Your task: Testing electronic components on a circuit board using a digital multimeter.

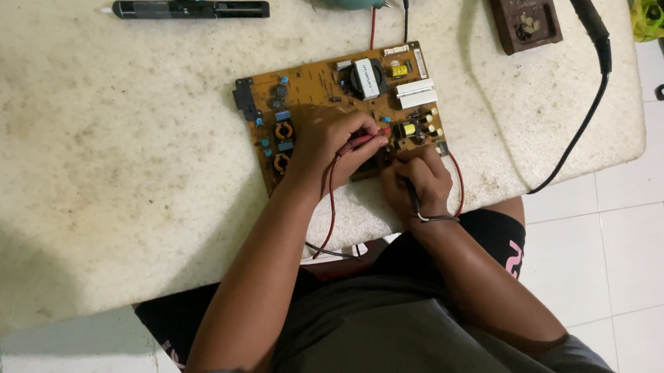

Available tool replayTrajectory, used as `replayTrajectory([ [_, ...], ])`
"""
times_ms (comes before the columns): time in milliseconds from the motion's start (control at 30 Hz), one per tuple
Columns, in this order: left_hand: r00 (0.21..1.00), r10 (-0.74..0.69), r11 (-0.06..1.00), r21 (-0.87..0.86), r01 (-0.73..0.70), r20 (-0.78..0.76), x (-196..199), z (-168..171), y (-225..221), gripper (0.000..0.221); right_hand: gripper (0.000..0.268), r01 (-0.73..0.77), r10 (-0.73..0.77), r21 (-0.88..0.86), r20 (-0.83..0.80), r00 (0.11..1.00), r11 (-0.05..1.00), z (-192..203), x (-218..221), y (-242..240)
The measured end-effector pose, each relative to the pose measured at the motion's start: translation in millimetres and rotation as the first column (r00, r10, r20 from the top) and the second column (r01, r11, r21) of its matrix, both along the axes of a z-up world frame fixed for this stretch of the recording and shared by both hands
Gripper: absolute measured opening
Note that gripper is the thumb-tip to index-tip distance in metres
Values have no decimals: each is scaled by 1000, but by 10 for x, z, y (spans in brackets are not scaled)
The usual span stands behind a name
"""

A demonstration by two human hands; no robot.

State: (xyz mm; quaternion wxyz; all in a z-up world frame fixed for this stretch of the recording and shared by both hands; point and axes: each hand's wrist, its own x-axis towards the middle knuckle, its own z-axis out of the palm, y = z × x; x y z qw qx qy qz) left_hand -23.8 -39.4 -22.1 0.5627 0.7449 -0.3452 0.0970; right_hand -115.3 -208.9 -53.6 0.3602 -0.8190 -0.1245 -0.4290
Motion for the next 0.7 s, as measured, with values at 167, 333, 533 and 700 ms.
replayTrajectory([
  [167, 1000, -9, 1000, -9, 9, -17, -14, 26, -1, 17, 19, -9, 9, 13, -4, 1000, 1000, -4, -6, -11],
  [333, 1000, -17, 1000, -12, 16, -18, -14, 68, 13, 18, 19, 31, -31, -4, 9, 999, 1000, 36, -3, 26],
  [533, 1000, -9, 1000, 0, 9, -28, -14, 21, 0, 18, 19, 17, -17, 12, -7, 1000, 1000, 93, -7, 37],
  [700, 1000, -6, 1000, 8, 6, -8, -9, 23, -7, 18, 19, 9, -9, 1, -13, 1000, 1000, 74, 1, 18],
])
